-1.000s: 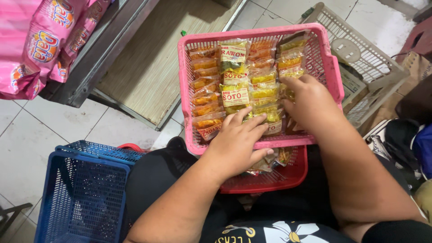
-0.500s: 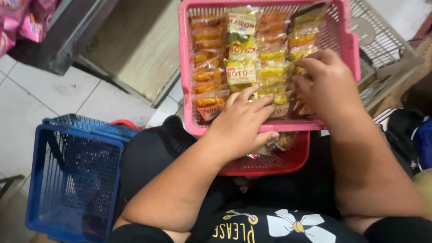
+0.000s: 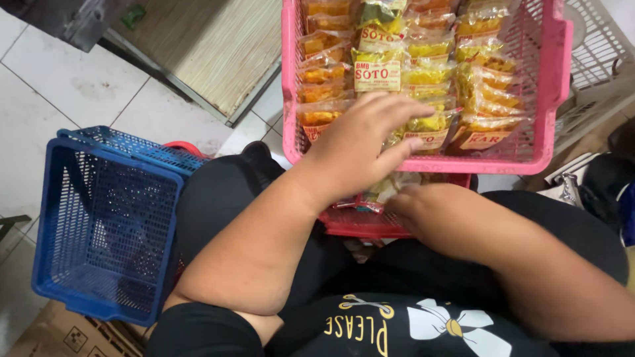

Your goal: The person sorts small food packets into a pink plastic basket by picking them up from a pile and arranging them in rows.

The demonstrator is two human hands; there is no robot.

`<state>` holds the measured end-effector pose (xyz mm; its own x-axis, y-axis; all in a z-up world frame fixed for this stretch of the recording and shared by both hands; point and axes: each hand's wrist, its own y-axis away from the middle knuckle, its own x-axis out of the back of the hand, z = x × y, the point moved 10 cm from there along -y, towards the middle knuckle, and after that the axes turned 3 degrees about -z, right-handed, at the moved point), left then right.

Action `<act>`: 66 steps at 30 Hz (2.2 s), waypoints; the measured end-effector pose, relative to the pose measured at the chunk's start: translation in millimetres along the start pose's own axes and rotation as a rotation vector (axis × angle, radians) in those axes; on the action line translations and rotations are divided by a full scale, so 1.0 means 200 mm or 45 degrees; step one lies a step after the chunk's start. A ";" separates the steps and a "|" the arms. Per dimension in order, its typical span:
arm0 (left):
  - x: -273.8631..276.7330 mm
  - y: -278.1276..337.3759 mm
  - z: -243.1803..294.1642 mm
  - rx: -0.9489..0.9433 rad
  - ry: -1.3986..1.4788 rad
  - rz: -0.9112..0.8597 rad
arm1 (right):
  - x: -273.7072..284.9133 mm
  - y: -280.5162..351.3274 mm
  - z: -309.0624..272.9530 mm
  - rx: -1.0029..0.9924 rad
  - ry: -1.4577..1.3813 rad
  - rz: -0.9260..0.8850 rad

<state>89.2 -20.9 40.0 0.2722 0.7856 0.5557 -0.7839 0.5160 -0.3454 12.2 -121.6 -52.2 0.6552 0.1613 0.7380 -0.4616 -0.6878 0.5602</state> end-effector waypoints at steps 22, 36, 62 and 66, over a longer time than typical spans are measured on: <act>0.20 0.03 -0.01 -0.032 0.184 0.263 | -0.02 -0.31 0.27 -0.430 -0.501 0.275; 0.11 0.00 -0.14 0.216 0.965 0.213 | 0.36 0.16 -0.16 0.336 -0.360 0.243; -0.13 -0.01 -0.20 0.397 1.640 0.341 | 0.76 0.49 0.08 0.272 -0.423 1.599; -0.14 -0.02 -0.20 0.374 1.332 0.272 | 0.71 0.43 0.21 0.075 -0.595 1.532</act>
<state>107.1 -30.6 -4.8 0.3445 0.8213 -0.4548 -0.9351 0.3433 -0.0884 90.3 -187.1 85.6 -0.0005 -0.8308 0.5565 -0.8849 -0.2588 -0.3872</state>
